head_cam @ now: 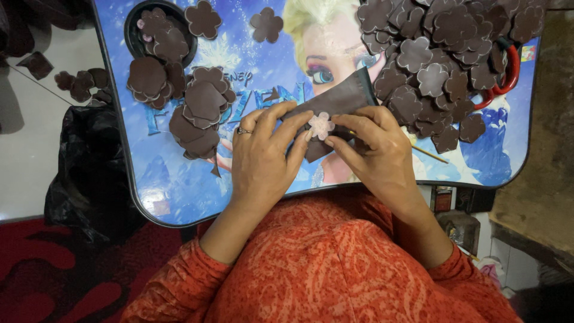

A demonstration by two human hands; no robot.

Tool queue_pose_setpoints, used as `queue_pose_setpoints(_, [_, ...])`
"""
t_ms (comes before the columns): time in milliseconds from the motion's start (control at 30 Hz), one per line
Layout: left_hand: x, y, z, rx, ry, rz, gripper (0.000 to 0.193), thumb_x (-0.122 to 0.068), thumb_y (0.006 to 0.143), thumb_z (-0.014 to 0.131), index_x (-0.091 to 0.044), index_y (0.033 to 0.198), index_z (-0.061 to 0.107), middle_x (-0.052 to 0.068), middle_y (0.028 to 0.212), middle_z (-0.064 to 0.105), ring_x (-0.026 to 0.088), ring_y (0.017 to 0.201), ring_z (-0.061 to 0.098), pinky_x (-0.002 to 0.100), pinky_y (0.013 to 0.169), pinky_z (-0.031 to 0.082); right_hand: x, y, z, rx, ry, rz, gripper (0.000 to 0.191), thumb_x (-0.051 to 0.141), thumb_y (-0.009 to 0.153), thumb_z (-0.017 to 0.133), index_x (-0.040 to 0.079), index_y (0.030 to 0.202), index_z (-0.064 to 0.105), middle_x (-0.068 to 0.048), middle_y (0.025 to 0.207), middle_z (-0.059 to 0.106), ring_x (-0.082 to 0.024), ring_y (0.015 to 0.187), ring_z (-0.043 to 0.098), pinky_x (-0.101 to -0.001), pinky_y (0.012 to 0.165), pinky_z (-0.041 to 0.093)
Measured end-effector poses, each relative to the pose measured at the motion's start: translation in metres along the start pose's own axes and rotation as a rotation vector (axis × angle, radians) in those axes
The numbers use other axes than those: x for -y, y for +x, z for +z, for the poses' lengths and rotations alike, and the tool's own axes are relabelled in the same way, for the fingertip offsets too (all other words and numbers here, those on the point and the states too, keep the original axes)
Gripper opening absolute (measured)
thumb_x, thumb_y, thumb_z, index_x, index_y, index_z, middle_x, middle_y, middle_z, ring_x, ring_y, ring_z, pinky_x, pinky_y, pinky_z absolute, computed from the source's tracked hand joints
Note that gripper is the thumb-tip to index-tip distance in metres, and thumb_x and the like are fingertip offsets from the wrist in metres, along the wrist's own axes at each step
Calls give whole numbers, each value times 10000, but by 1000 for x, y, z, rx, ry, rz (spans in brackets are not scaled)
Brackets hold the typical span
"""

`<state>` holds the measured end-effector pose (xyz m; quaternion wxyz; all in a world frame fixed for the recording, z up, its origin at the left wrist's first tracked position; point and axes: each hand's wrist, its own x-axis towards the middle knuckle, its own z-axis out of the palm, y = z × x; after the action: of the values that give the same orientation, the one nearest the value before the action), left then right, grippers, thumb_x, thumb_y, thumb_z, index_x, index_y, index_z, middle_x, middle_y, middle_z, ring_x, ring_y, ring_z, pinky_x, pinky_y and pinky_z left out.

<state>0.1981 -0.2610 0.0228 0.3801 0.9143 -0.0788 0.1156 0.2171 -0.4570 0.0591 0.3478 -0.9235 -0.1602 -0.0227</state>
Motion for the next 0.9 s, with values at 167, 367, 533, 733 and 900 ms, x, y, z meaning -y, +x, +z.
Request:
queue_pose_setpoints(167, [-1, 0, 1, 2, 14, 2, 291, -234, 936, 757, -188, 1224, 742, 6, 1297, 638, 263, 1182, 560, 433, 958, 457, 0, 0, 1, 8, 20, 49, 338, 97, 864, 878, 66, 1173, 744, -79, 1089, 639, -104, 721, 615, -242, 613, 518])
queue_pose_setpoints(367, [-1, 0, 2, -13, 1, 0, 282, -235, 934, 769, -174, 1208, 742, 6, 1300, 645, 264, 1194, 561, 432, 976, 462, 0, 0, 0, 6, 7, 31, 333, 85, 876, 871, 66, 1184, 746, -82, 1089, 639, -117, 754, 628, -247, 635, 524])
queue_pose_setpoints(533, [0, 0, 3, -15, -24, -8, 283, -242, 933, 779, -163, 1201, 740, 1, 1304, 649, 257, 1197, 563, 423, 978, 463, 1, 1, -1, 13, 19, 24, 356, 86, 878, 862, 69, 1210, 738, -90, 1103, 631, -133, 829, 657, -244, 660, 546])
queue_pose_setpoints(733, [1, -1, 3, -32, -31, 7, 282, -269, 908, 806, -141, 1148, 734, 9, 1307, 644, 260, 1205, 559, 427, 1019, 452, 1, 0, -1, 10, 3, 31, 350, 81, 881, 857, 69, 1209, 737, -97, 1100, 639, -141, 805, 652, -255, 651, 534])
queue_pose_setpoints(900, [2, -2, 3, -32, -40, 8, 269, -257, 914, 803, -140, 1146, 733, 11, 1305, 644, 263, 1215, 562, 428, 1026, 452, 0, 1, -1, 14, -17, 8, 339, 78, 887, 852, 68, 1206, 736, -101, 1092, 639, -144, 795, 646, -261, 652, 530])
